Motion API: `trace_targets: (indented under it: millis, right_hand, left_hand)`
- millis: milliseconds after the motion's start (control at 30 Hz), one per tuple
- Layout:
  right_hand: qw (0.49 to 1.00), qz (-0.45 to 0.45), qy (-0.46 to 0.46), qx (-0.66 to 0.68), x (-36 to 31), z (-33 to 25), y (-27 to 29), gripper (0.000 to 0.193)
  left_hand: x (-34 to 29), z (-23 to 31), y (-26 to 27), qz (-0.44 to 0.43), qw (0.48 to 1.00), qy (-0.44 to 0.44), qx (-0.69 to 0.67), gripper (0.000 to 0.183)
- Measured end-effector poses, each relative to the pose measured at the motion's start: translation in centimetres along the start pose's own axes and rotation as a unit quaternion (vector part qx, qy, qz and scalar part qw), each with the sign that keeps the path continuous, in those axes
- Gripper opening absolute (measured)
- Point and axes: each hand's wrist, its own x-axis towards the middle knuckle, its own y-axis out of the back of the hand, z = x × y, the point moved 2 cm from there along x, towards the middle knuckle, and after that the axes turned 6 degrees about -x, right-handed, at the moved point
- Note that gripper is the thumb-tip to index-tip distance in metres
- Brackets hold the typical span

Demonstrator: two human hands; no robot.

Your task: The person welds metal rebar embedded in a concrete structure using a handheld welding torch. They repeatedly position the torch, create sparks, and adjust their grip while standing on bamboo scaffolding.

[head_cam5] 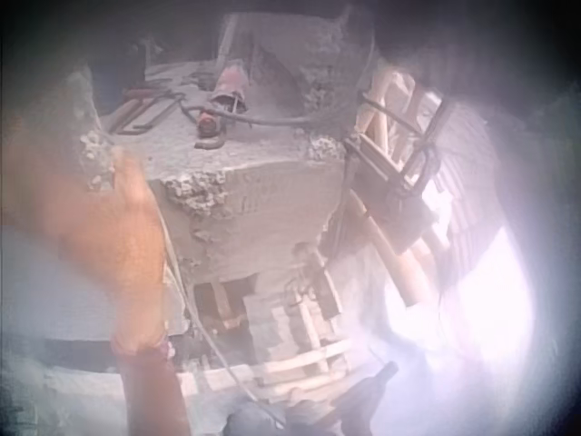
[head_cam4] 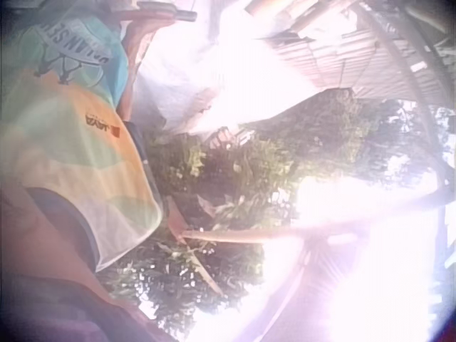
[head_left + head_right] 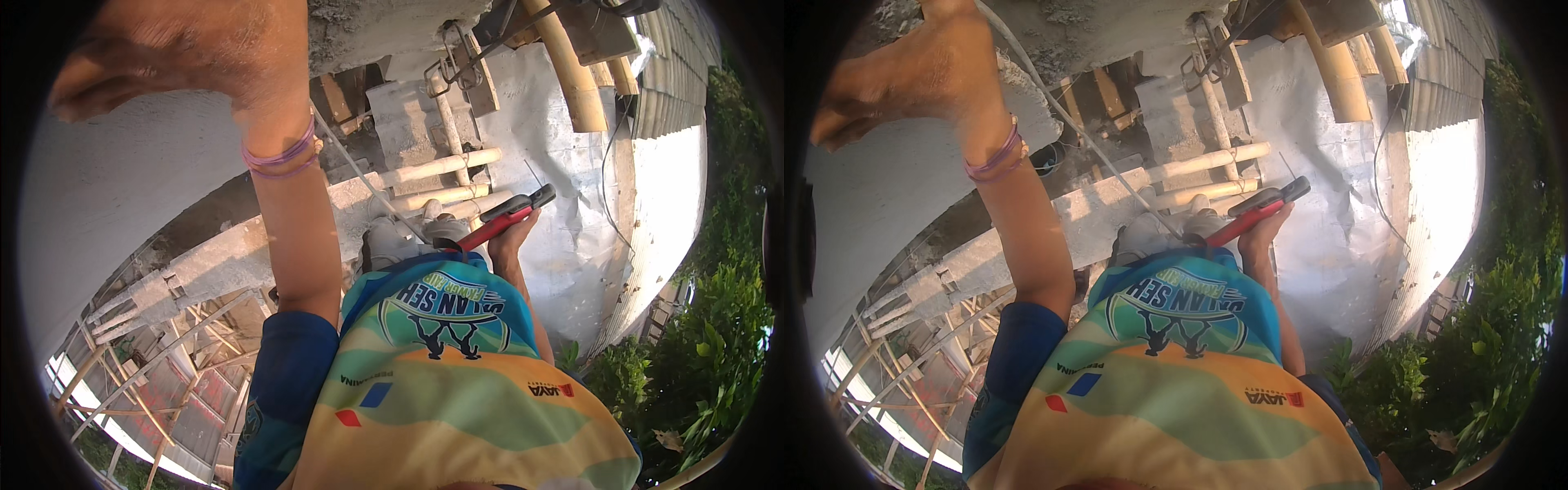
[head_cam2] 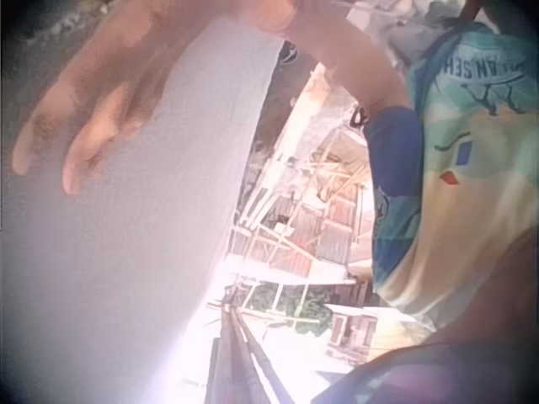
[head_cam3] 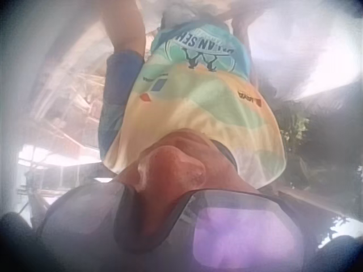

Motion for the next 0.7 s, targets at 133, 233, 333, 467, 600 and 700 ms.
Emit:
trace_targets:
  millis: [133,233,333,467,600,700]
  right_hand:
    - [0.999,-0.002,-0.017,0.041,0.8,0.7,2.1,0.055]
    - [0.998,0.024,-0.035,0.055,1.5,0.7,3.5,0.055]
    - [0.997,0.043,-0.032,0.054,2.3,0.2,4.6,0.056]
    - [0.993,0.062,-0.053,0.081,4.5,-1.5,5.9,0.057]
    - [0.994,0.033,-0.070,0.075,7.4,-4.1,7.3,0.058]
    - [0.994,0.004,-0.097,0.057,10.2,-5.9,8.3,0.057]
  left_hand:
    - [0.6,0.5,0.2,-0.002,0.998,0.054,0.019,0.087]
    - [0.8,1.0,0.7,0.003,0.998,0.055,0.020,0.092]
    - [0.9,0.7,0.6,-0.006,0.998,0.061,0.027,0.101]
    - [0.6,-0.3,-0.1,-0.002,0.995,0.059,0.078,0.109]
    - [0.5,-0.5,-0.1,-0.001,0.994,0.019,0.104,0.111]
    - [0.6,-0.5,0.1,-0.010,0.993,0.003,0.115,0.112]
